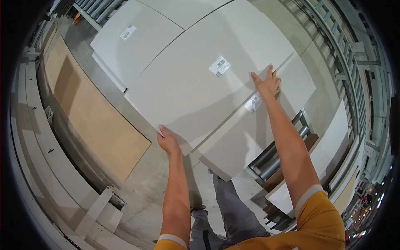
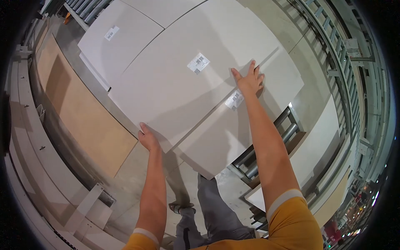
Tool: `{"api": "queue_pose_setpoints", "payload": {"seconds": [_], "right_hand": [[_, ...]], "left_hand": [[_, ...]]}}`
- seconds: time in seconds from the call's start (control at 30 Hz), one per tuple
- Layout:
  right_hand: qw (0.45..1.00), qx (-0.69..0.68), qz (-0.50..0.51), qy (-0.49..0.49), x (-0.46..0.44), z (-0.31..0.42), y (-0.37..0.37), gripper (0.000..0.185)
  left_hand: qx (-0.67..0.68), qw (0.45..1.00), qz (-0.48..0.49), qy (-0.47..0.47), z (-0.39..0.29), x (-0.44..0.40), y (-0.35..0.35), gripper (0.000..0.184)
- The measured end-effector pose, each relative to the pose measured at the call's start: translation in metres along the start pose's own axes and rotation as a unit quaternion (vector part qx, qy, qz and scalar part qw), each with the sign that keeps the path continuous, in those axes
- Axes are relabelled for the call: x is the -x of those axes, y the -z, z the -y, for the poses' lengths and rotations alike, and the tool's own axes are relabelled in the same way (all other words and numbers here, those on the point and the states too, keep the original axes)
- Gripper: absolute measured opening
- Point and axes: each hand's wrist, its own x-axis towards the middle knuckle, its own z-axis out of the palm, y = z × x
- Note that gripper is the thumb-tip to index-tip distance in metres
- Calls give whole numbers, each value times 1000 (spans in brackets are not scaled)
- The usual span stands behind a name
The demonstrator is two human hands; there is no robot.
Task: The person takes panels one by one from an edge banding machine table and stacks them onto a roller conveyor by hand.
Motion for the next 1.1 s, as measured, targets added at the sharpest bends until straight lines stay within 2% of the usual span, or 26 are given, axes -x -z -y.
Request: {"api": "queue_pose_setpoints", "payload": {"seconds": [0.33,0.4,0.47,0.53,0.6,0.73,0.8,0.9,0.97,1.0,1.03,1.07,1.1], "right_hand": [[1000,21,10,-16,-5,17,8,106],[999,22,35,-12,-3,19,15,107],[994,49,21,96,-5,-5,-13,113],[990,0,55,128,53,-8,-15,117],[988,3,-7,157,100,-6,-30,117],[985,-10,-7,170,103,3,-25,115],[990,28,24,133,98,11,-17,116],[990,27,18,138,94,12,-21,114],[988,90,24,126,95,23,-10,110],[977,89,-50,189,82,-1,-29,104],[978,82,-34,187,82,-7,-24,91],[976,54,-14,208,81,-4,-25,90],[975,4,17,222,91,-4,-21,89]], "left_hand": [[-46,999,9,11,0,-14,-14,62],[-131,991,-23,-26,5,-17,-17,67],[-120,993,7,-4,-4,-17,-18,68],[-108,993,48,22,-10,-6,-13,69],[-83,995,22,54,-23,-5,-14,69],[-60,994,37,86,-28,-4,-14,72],[-105,994,21,28,-18,-13,-21,71],[-120,992,16,30,-23,-16,-26,68],[-19,1000,1,-11,34,-48,-43,59],[-43,996,78,21,45,-45,-43,52],[-71,984,155,48,57,-40,-38,47],[-155,972,140,-110,65,-28,-17,41],[-119,982,117,-85,77,-10,3,41]]}}
